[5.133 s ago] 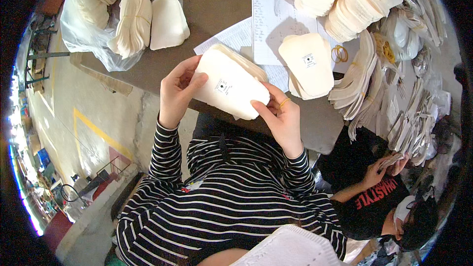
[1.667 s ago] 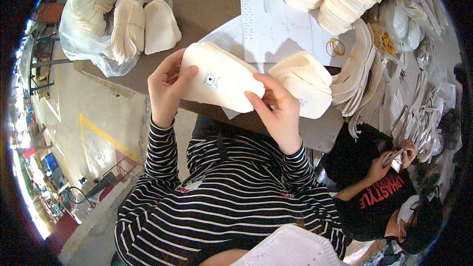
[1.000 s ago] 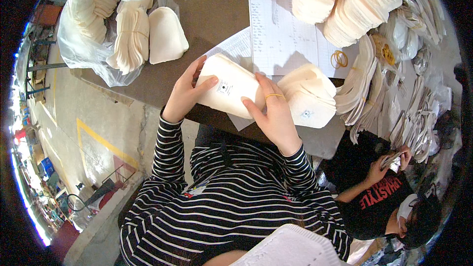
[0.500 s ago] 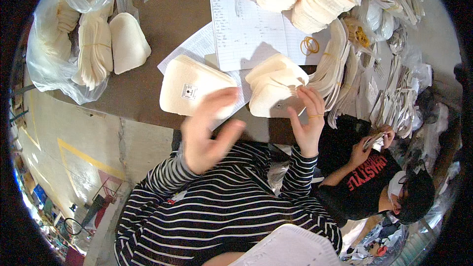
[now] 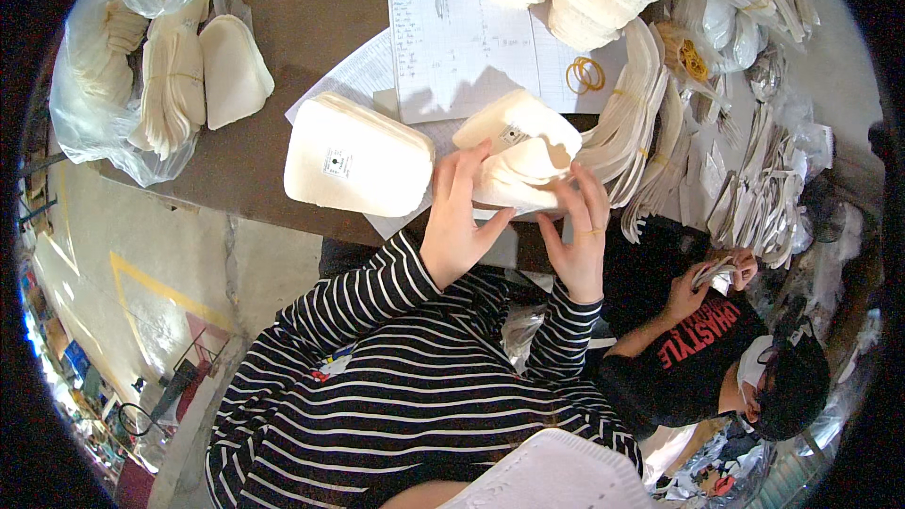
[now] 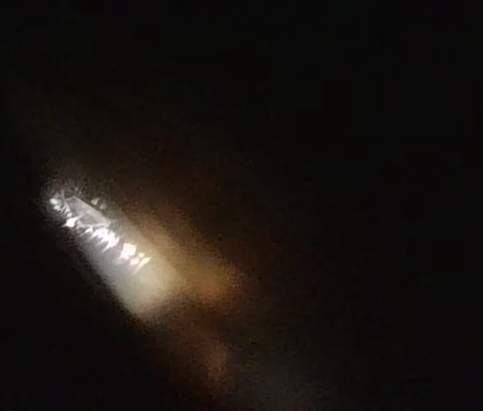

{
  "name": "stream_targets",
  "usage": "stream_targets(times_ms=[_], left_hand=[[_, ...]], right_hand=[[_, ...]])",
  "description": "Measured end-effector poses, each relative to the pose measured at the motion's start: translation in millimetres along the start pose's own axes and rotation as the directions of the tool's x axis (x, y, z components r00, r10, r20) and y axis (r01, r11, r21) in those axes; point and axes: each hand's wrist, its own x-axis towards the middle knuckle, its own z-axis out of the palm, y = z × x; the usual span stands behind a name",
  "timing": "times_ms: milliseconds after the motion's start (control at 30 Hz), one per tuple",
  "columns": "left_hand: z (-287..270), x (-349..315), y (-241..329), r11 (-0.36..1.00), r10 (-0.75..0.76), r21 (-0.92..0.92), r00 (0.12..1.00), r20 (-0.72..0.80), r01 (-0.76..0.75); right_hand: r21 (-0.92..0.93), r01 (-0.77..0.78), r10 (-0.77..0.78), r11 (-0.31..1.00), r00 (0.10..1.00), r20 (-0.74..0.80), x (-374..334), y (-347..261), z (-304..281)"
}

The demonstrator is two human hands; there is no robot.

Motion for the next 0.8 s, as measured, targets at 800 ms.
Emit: stream_targets(times_ms=[800], left_hand=[[3, -18, -18, 0.927, 0.133, -0.375, 0.945, 0.299, -0.011]], right_hand=[[0.651, -0.148, 0.221, 0.744, 0.975, -0.030, -66, 32, 9]])
